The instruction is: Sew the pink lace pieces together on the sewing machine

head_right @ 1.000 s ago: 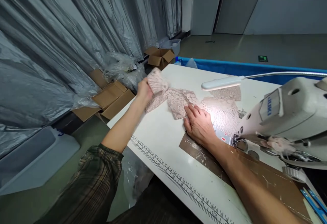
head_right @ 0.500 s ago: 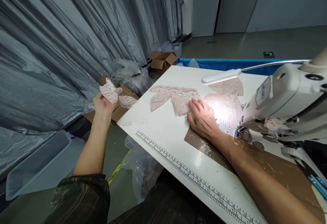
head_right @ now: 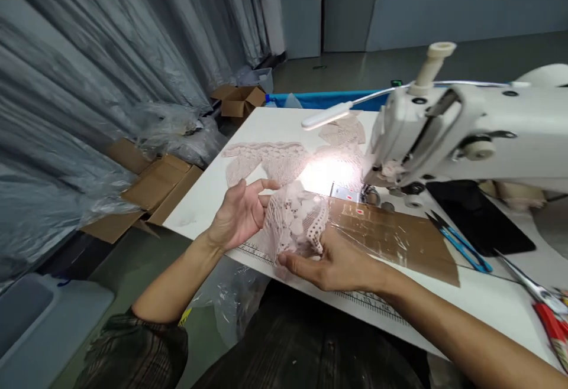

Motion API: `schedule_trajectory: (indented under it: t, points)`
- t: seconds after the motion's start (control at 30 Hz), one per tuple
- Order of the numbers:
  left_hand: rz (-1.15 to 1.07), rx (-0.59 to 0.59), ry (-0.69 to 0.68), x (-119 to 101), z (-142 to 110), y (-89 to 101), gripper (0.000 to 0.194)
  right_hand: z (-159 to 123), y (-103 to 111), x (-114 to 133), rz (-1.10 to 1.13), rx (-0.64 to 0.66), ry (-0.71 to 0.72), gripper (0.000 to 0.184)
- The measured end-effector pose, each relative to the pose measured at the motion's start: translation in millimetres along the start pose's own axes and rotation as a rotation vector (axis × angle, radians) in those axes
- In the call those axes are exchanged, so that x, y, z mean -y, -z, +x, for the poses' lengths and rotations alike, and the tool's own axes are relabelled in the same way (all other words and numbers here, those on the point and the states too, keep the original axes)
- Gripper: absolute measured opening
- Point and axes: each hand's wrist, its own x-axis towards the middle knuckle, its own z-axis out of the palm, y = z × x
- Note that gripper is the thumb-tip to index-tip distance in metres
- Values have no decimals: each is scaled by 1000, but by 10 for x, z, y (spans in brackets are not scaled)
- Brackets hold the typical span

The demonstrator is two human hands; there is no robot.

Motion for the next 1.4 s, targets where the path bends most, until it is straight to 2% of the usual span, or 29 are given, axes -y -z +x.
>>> schedule_trajectory:
  t: [0.07,0.13,0.27,0.37,0.47,0.53,0.63,0.67,0.73,0.8,0.87,0.9,0.97,1.03,1.1,1.2,1.3,1.4]
  points:
    - [90,109,89,59,98,-44,90,-126,-9,31,79,93,-38,36]
    - [223,168,137,117,168,-99,98,-240,13,38,188,209,-64,36]
    - [430,241,176,131,206,-160,77,-504,200,-61,339,338,-167,40]
    - [558,280,105,72,231,-107,57,-726,452,-205,251,353,-201,40]
    - [736,327,-27,49,337,-45,33,-869,750,-322,127,251,-210,42]
    - [883,350,-64,81,456,-35,24,-886,942,-359,24,133,-281,45]
    - [1168,323,-166,181,663,-41,24,-818,1156,-358,-260,-193,-420,47]
    - [1283,317,-226,221,731,-37,25,-785,1197,-348,-368,-312,-454,45]
    - [1513,306,-389,302,857,-8,26,-731,1224,-317,-518,-466,-503,40]
    - [1687,272,-584,381,960,42,24,-706,1186,-275,-591,-500,-521,36]
    - [1750,253,-788,453,1033,90,21,-709,1105,-225,-656,-470,-498,32]
    - [1737,289,-869,486,1056,108,20,-717,1059,-201,-697,-445,-485,32]
    - [1653,448,-962,545,1077,126,17,-735,980,-160,-754,-373,-484,36]
    - [1558,621,-982,592,1075,128,16,-743,944,-144,-770,-337,-534,37]
    - [1516,693,-966,627,1064,128,22,-733,958,-162,-810,-422,-615,32]
    - [1542,681,-898,659,1045,131,31,-680,1029,-228,-921,-614,-721,29]
    - [1613,669,-829,673,1016,113,35,-615,1093,-282,-989,-710,-793,35]
    - [1691,644,-757,669,971,64,39,-608,1122,-298,-1000,-762,-794,39]
